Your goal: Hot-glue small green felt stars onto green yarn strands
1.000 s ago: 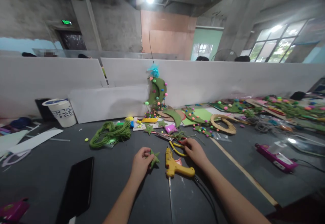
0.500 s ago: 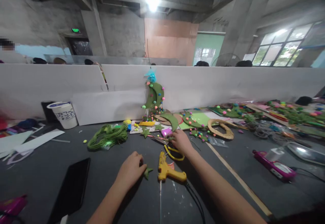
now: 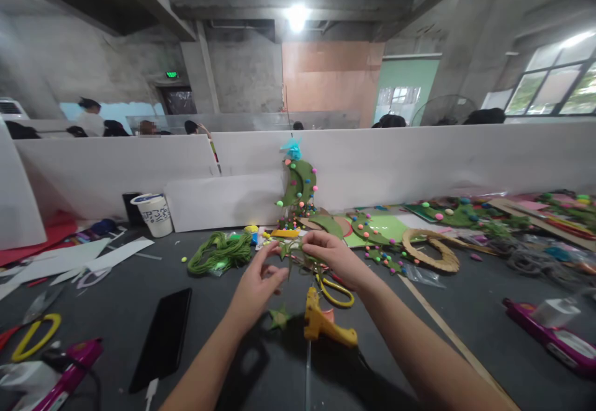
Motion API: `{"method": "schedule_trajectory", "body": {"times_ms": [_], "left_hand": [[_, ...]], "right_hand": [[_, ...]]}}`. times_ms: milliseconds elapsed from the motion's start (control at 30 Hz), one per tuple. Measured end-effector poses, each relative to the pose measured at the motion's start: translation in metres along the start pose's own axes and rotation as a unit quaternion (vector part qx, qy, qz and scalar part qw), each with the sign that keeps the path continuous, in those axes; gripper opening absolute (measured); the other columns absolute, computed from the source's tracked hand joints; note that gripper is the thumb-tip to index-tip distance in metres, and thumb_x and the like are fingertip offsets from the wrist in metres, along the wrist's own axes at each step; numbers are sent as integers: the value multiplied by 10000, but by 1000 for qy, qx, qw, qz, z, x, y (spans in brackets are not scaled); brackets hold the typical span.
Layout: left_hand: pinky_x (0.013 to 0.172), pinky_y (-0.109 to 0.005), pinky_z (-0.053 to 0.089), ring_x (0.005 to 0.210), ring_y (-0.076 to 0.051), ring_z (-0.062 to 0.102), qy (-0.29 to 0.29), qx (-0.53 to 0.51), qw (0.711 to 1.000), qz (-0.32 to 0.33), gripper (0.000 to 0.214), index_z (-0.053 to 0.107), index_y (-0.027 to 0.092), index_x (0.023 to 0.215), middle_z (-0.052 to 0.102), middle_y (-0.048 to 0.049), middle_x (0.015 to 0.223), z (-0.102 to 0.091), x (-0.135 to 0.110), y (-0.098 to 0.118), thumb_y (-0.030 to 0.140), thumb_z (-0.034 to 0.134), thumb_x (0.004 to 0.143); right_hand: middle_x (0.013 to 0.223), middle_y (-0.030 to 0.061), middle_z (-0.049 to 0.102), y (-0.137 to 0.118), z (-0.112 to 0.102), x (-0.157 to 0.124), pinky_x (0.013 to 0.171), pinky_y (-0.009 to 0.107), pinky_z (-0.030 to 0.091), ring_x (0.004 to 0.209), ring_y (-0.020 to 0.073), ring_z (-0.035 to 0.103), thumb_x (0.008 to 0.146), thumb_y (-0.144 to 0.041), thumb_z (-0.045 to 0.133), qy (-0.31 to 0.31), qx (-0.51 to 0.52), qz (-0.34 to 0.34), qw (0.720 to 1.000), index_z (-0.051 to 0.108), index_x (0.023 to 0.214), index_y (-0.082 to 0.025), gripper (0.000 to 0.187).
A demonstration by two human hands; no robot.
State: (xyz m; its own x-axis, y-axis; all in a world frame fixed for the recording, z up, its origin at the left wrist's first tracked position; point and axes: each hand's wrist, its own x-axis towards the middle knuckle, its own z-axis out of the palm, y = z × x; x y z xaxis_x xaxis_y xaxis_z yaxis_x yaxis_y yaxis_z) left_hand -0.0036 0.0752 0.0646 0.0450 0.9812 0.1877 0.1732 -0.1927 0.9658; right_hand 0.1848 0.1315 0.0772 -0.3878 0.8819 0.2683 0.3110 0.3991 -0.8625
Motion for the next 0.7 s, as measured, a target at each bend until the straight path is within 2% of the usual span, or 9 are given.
{"method": "schedule_trajectory", "body": {"times_ms": [67,133,200,267,333,433,533,600,700], "left_hand": [[495,-222,447,630,-141,553,2,-8,1000,14,365,576,178,1059,629,-38,816,4,0,14,312,602,720],[484,-210,424,520,-113,513,6,5,1000,8,207,642,146,834,585,-2,595,1,-3,20,319,601,727],[444,-209,405,452,-109,495,20,-2,1000,-23,229,648,139,797,553,13,502,-7,-7,17,353,595,731],[427,-213,403,445,-119,506,44,-7,998,-46,280,656,135,848,568,8,495,-18,-13,8,381,587,734],[470,-224,435,502,-132,541,80,14,996,-36,302,674,136,860,632,-23,579,-31,-19,-4,397,571,746],[647,-258,489,767,-193,617,124,53,991,-16,304,700,156,869,702,-74,852,-50,-26,-19,401,566,750],[797,-275,465,881,-202,614,149,56,987,-16,300,708,174,885,702,-66,932,-62,-30,-23,402,554,765],[763,-276,479,847,-201,625,153,17,988,-34,323,701,167,907,704,-69,907,-64,-31,-19,415,551,763],[599,-256,493,694,-185,631,125,-27,989,-69,384,680,143,965,703,-79,839,-61,-32,-9,437,555,751]], "right_hand": [[667,-34,476,-20,6,-7,510,197,405,561,90,463,769,-400,566,-79,186,29,979,536,813,-184,222],[617,-53,424,-30,11,-14,436,174,357,485,64,386,723,-406,626,-96,263,66,958,544,767,-185,240],[625,-57,424,-29,12,-18,375,160,279,427,39,307,728,-425,618,-81,273,102,953,562,769,-187,248],[659,-48,467,-23,11,-22,360,163,231,402,25,281,737,-412,606,-65,242,121,960,589,822,-190,238],[633,-45,485,-14,7,-26,377,169,229,408,29,305,705,-343,637,-66,192,128,971,619,856,-181,222],[515,-66,402,-2,-1,-33,396,170,197,418,38,276,672,-270,640,-57,146,150,976,647,781,-157,157],[518,-61,419,2,-9,-40,396,178,173,416,42,253,677,-291,619,2,156,161,975,640,792,-161,174],[573,-40,491,0,-12,-41,391,188,176,411,48,268,696,-319,588,35,145,153,977,640,856,-169,226],[634,-7,558,-6,-13,-38,414,205,237,452,79,358,717,-322,539,74,54,106,990,665,856,-177,237]]}}
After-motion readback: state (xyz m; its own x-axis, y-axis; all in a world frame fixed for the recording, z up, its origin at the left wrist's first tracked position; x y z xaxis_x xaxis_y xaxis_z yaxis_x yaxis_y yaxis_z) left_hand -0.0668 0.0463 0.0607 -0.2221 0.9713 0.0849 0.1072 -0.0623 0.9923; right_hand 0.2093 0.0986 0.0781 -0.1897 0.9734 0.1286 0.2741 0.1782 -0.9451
